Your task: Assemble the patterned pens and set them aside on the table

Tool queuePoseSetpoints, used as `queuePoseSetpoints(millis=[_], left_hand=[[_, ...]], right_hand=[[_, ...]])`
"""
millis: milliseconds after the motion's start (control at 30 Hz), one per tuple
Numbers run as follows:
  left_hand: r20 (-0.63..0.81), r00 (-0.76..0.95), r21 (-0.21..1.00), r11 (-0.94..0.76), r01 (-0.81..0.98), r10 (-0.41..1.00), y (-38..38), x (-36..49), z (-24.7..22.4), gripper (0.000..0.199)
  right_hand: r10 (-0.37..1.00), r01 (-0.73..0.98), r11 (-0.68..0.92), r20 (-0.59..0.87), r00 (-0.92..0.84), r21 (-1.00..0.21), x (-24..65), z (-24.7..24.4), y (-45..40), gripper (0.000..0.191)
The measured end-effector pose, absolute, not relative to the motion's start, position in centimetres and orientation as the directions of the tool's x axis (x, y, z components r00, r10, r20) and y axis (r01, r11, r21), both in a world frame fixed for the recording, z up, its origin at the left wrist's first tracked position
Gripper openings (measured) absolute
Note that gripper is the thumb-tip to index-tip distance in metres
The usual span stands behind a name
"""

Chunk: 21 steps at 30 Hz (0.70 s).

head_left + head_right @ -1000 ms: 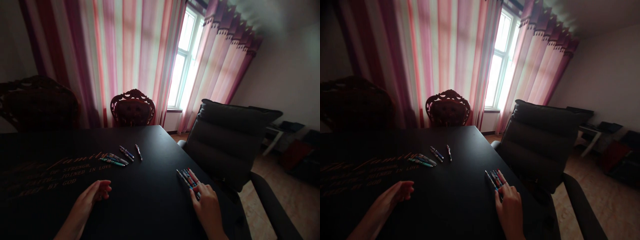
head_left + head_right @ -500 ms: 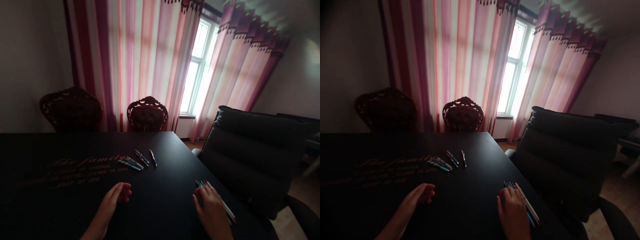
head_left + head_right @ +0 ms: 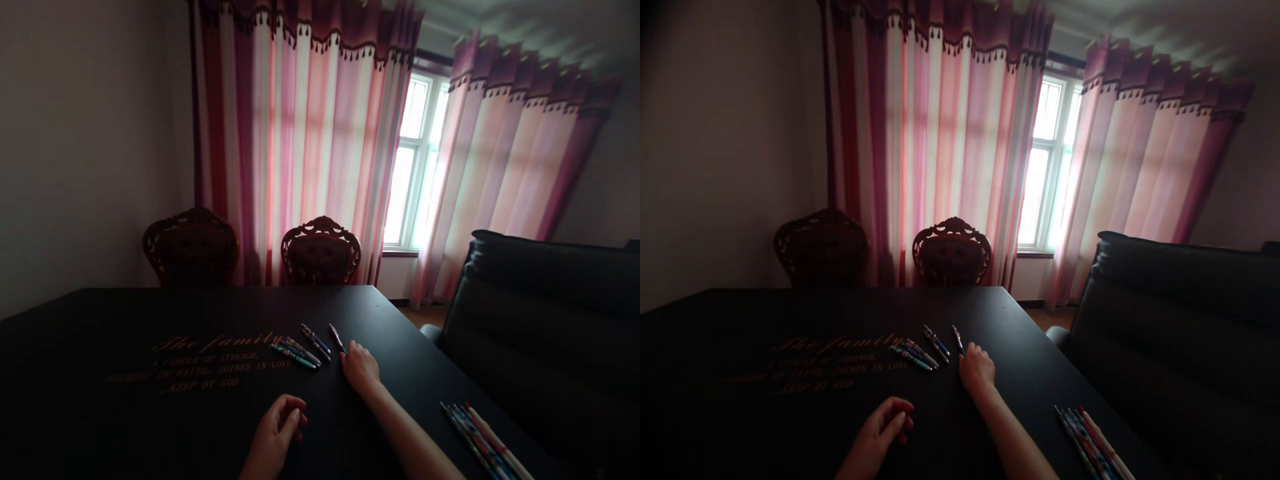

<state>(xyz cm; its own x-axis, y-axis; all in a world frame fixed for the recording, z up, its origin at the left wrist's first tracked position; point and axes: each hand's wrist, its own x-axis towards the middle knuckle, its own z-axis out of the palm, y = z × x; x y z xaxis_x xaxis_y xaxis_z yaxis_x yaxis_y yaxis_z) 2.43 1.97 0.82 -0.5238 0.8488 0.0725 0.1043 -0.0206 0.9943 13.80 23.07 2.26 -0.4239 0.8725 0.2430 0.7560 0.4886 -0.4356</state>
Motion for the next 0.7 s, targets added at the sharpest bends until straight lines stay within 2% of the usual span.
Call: queuePoseSetpoints(millis=[100, 167, 267, 333, 400, 467, 533, 633, 700], left_hand=[[0.168, -0.517, 0.961, -0.021, 0.277, 0.84, 1.8, 2.3, -0.1, 0.034], [0.382, -0.5, 0.835, -0.059, 0.547, 0.777, 1.6, 2.2, -0.5, 0.027], [0.714, -0.333, 0.415, 0.011, 0.91, 0.616, 1.1, 2.1, -0.2, 0.035], [0.796, -0.207, 0.168, 0.122, 0.978, 0.568, 0.7, 2.1, 0.5, 0.045], [0.799, -0.105, 0.023, 0.144, 0.989, 0.592, 0.3, 2.1, 1.3, 0.047], [0.767, -0.042, -0.016, 0.084, 0.996, 0.641, -0.1, 2.1, 2.1, 0.04], [0.717, -0.022, 0.012, 0.019, 1.0, 0.697, -0.3, 2.1, 2.5, 0.028], [0.646, -0.008, 0.059, -0.04, 0.997, 0.763, -0.3, 2.4, 2.7, 0.018], [0.631, 0.003, 0.08, -0.069, 0.994, 0.776, -0.2, 2.6, 2.6, 0.015]], right_hand=[[0.894, 0.704, 0.44, 0.197, -0.403, -0.558, 13.8, 2.7, 24.1, 0.022], [0.893, 0.64, 0.416, 0.156, -0.423, -0.646, 14.2, 2.7, 23.7, 0.035], [0.868, 0.544, 0.368, 0.068, -0.493, -0.754, 15.1, 1.8, 21.0, 0.05], [0.836, 0.47, 0.308, -0.001, -0.549, -0.827, 15.7, 0.9, 18.4, 0.059], [0.784, 0.272, 0.085, -0.104, -0.612, -0.959, 16.2, 0.2, 16.1, 0.066], [0.753, 0.168, -0.04, -0.141, -0.643, -0.985, 16.7, -0.1, 14.5, 0.07], [0.744, 0.161, -0.063, -0.154, -0.651, -0.985, 17.0, 0.1, 13.9, 0.071], [0.733, 0.213, -0.028, -0.165, -0.66, -0.977, 17.7, 0.7, 14.3, 0.07], [0.705, 0.253, 0.071, -0.131, -0.697, -0.965, 18.3, 1.3, 14.9, 0.067]])
